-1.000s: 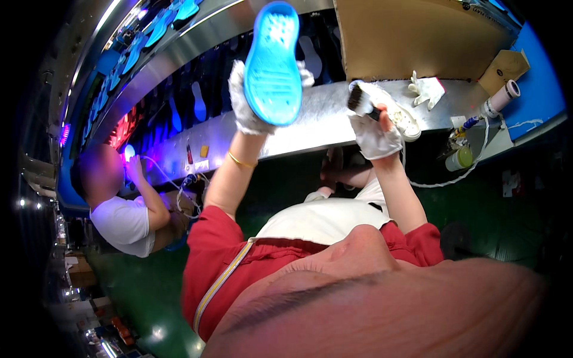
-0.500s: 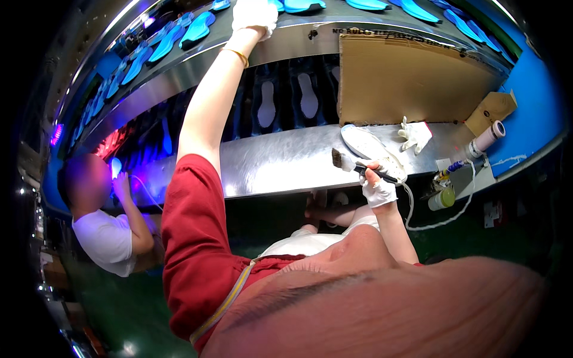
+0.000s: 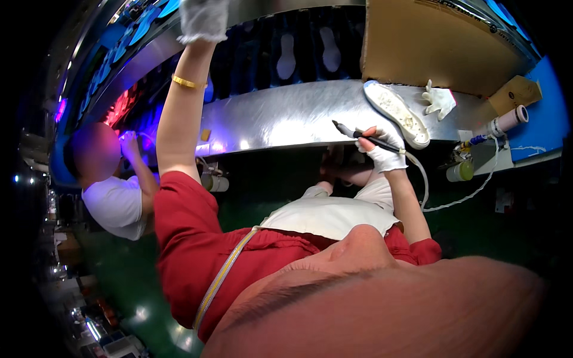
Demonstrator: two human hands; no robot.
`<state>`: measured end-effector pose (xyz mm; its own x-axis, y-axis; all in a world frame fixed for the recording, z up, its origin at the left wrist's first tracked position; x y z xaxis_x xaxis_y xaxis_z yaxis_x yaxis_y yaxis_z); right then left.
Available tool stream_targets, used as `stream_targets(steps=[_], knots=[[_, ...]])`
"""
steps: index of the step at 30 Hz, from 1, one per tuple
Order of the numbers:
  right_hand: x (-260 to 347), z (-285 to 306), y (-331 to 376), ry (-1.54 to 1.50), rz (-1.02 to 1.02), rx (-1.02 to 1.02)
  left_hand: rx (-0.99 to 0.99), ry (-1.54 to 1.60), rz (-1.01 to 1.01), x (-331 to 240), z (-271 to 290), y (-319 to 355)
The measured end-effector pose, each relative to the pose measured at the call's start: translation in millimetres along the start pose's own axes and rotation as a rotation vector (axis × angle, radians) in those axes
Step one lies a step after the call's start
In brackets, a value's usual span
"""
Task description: The person paints the sides and sole edges of blue shoes using a brush while holding them by hand over a workbench, and places them onto a conveyor belt.
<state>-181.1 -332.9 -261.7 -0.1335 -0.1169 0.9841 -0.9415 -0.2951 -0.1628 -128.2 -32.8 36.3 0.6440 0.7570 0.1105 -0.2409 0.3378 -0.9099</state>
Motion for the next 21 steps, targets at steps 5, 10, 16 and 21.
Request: stream_targets(steps=[5, 10, 16, 21], knots=[[-5, 8, 6, -0.06, 0.029, -0.119, -0.327, 1.873, 0.434, -2, 62, 44], [-6, 7, 8, -0.081, 0.05, -0.174, 0.052, 1.73, 0.621, -53, -19, 125], [16, -6, 17, -0.076, 0.054, -0.111, -0.065, 2.315, 1.634, -159, -70, 262], [34, -50, 5, 0.13, 0.078, 0.069, -0.075, 2.272, 1.758, -191, -80, 275]])
Point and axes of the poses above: each hand's wrist, its own y-axis away from the middle knuckle, its own z-axis out of the back of the hand, x = y × z, the point moved 6 cm from there along -y, towards the middle knuckle, and after that the axes turned 2 degrees about z, right-handed, at the moved point
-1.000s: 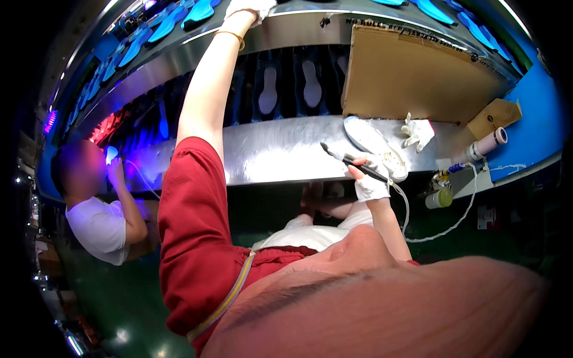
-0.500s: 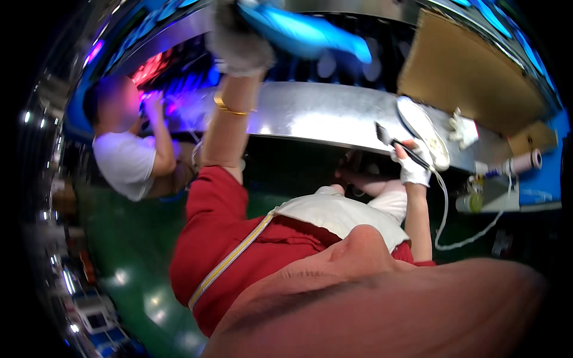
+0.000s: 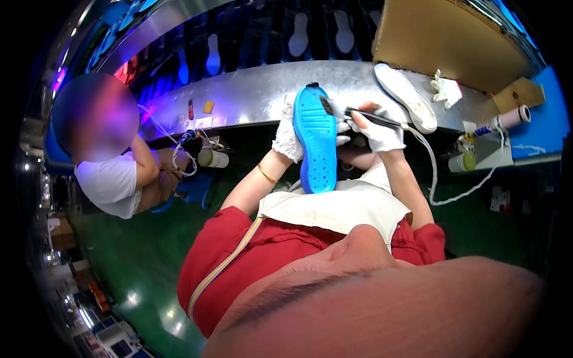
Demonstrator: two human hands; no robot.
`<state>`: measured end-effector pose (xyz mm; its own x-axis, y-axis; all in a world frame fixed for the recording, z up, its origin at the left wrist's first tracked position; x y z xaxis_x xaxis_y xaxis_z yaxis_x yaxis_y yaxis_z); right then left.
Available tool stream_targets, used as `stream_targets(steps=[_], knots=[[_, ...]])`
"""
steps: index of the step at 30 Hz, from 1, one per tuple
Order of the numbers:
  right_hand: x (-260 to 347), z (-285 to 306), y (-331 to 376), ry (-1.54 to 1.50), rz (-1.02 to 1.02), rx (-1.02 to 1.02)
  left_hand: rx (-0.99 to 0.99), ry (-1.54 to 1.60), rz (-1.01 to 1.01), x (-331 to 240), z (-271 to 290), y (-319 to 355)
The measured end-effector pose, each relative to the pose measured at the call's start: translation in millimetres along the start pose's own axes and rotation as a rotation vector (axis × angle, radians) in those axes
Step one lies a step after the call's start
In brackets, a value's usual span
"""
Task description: The person paints the sides and sole edges of blue shoes using a brush while holding them by hand over a workbench, and places them onto a conveyor belt.
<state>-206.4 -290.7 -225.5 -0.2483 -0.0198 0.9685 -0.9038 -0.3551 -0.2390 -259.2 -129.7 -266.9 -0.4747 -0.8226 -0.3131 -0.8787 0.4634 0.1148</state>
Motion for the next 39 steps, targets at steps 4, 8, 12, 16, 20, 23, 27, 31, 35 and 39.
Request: stream_targets(steps=[4, 8, 12, 16, 20, 23, 27, 31, 35, 39], knots=[[16, -11, -15, -0.145, 0.176, -0.111, 0.098, 0.111, -0.185, 3, -5, -22], [22, -20, -12, -0.042, 0.239, -0.147, -0.109, -0.226, -0.335, 3, 8, -40], [17, -41, -2, -0.168, 0.172, 0.065, 0.163, 0.02, -0.231, 7, -8, -34], [18, -34, 5, -0.097, 0.215, -0.077, -0.286, -0.192, -0.322, -5, 8, -18], [31, -47, 19, 0.101, 0.453, 0.153, -0.359, -0.256, -0.306, -13, 10, -13], [24, -42, 23, 0.07, 0.341, 0.089, -0.3, -0.278, -0.276, -15, 8, -11], [25, -44, 33, 0.146, 0.45, 0.128, -0.288, -0.309, -0.224, -18, 7, -8], [-2, -27, 39, -0.037, 0.14, 0.05, -0.169, -0.341, -0.127, 2, 3, 4], [-21, -9, 47, 0.036, -0.018, -0.002, -0.262, -0.527, 0.01, 30, 23, 15], [-31, -15, 46, -0.296, -0.162, 0.036, -0.244, -0.463, -0.023, 28, 31, 1]])
Point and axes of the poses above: each hand's wrist, its own y-axis away from the middle knuckle, its own z-axis out of the back of the hand, x = y × z, the point moved 6 cm from there along -y, towards the middle knuckle, and after that the axes turned 2 degrees about z, right-handed, at the moved point
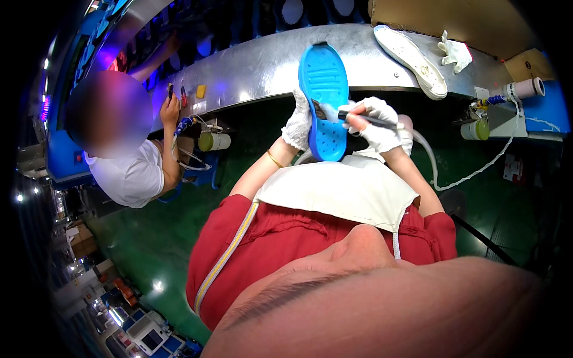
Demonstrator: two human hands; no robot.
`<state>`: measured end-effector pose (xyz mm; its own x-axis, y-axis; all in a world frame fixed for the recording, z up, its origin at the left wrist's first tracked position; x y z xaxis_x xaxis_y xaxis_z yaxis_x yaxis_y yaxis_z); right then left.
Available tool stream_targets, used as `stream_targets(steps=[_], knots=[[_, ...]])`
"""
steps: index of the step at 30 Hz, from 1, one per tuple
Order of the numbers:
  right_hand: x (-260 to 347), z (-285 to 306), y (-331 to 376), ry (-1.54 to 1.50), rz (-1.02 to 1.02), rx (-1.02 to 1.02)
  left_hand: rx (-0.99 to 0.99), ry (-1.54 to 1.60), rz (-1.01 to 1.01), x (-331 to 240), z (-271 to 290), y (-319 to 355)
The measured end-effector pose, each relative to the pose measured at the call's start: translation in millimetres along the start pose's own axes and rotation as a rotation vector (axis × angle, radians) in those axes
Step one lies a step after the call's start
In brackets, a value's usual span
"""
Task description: The person paints the sides and sole edges of blue shoes using a brush while holding them by hand over a workbench, and places them onto a conveyor belt.
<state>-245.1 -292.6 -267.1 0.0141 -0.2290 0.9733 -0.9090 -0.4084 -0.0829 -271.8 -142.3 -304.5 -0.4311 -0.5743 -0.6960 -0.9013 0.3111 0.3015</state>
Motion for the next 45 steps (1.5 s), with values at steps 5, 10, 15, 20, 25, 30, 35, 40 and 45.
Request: stream_targets(steps=[5, 10, 15, 20, 25, 30, 35, 40, 45], knots=[[27, -12, -14, 0.235, 0.292, 0.045, -0.042, 0.068, -0.218, -29, -5, -26], [12, -17, -23, -0.063, -0.011, 0.057, 0.086, 0.32, -0.366, -58, 3, -40], [24, -26, -29, 0.048, 0.26, 0.119, 0.325, 0.388, -0.508, -86, 5, -48], [-9, -20, -33, -0.393, -0.337, -0.001, 0.466, 0.428, -0.514, -99, -1, -47], [1, -15, -37, -0.092, 0.042, -0.02, 0.582, 0.324, -0.457, -108, 2, -49], [-30, -14, -42, -0.482, -0.451, 0.073, 0.611, 0.187, -0.507, -114, 0, -56], [0, 3, -45, -0.121, -0.179, 0.03, 0.463, -0.085, -0.447, -114, 2, -65], [8, 3, -50, 0.081, -0.371, 0.165, 0.282, -0.417, -0.312, -116, 6, -77], [9, 10, -60, -0.03, -0.455, 0.263, 0.176, -0.577, -0.195, -114, -3, -82]])
Point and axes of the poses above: each hand's wrist, its own y-axis away from the middle knuckle, its own z-axis out of the back of the hand, x = y × z, the point moved 6 cm from there along -y, towards the middle knuckle, and after that the axes turned 2 degrees about z, right-handed, at the moved point
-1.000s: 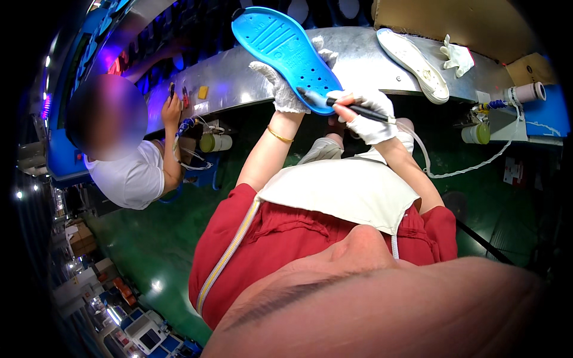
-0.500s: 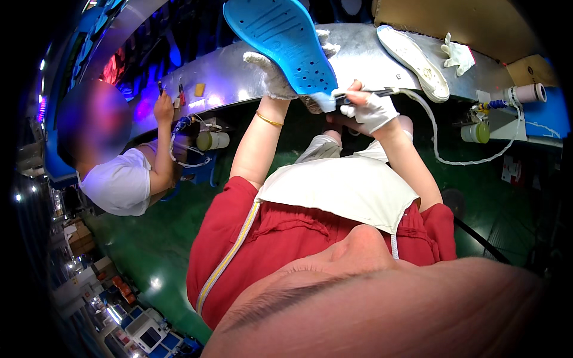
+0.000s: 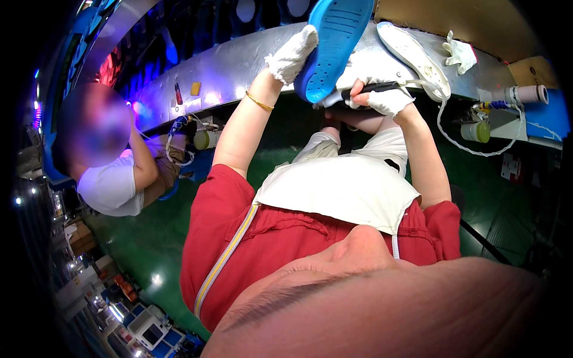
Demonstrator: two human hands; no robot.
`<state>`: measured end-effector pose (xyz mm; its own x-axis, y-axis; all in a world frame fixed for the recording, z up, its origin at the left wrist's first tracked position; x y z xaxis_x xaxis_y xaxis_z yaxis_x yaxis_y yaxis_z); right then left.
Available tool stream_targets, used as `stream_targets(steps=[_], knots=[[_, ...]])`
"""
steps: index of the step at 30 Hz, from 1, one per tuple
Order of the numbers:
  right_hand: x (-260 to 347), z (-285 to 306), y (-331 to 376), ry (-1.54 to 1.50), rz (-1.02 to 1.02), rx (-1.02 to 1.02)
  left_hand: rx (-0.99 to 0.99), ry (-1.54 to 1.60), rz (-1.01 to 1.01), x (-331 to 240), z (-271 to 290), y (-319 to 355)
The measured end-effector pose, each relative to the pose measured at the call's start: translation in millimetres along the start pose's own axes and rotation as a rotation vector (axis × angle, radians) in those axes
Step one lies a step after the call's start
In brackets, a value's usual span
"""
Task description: The person paints the sides and sole edges of blue shoes using a brush while holding them by hand over a workbench, and places them onto a conveyor belt.
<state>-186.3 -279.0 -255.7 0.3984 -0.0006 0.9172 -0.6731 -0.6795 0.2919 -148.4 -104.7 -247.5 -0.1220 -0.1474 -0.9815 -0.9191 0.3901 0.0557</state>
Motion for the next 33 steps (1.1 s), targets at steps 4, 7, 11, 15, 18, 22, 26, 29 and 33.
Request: stream_targets(steps=[4, 7, 11, 15, 18, 22, 26, 29, 33], knots=[[5, -3, -2, 0.157, 0.192, -0.045, -0.109, 0.03, 0.128, 1, 5, -8], [-5, -6, -5, 0.128, 0.036, -0.021, -0.164, -0.034, 0.255, 8, 13, -13], [3, -1, -9, 0.038, 0.127, -0.075, -0.231, -0.147, 0.245, 8, 19, -16], [9, 2, -12, 0.259, 0.209, -0.057, -0.228, -0.218, 0.321, 5, 18, -15], [9, 14, -17, 0.299, 0.2, -0.102, -0.221, -0.265, 0.321, -1, 14, -13], [32, 22, -22, 0.625, 0.53, -0.194, -0.285, -0.239, 0.33, -6, 15, -9], [32, 24, -18, 0.527, 0.438, -0.078, -0.291, 0.006, 0.309, -8, 18, -1], [47, 28, -2, 0.494, 0.6, -0.161, -0.213, 0.298, -0.212, -38, 28, 15], [38, 30, 3, 0.334, 0.555, -0.278, 0.107, 0.889, 0.004, -18, 32, 28]])
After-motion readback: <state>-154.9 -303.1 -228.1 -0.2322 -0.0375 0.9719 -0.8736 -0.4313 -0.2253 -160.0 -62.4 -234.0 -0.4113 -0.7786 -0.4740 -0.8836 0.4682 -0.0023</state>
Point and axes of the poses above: each hand's wrist, its own y-axis away from the middle knuckle, its own z-axis out of the back of the hand, x = y × z, the point moved 6 cm from there along -y, towards the middle knuckle, and after that the axes turned 2 degrees about z, right-handed, at the moved point
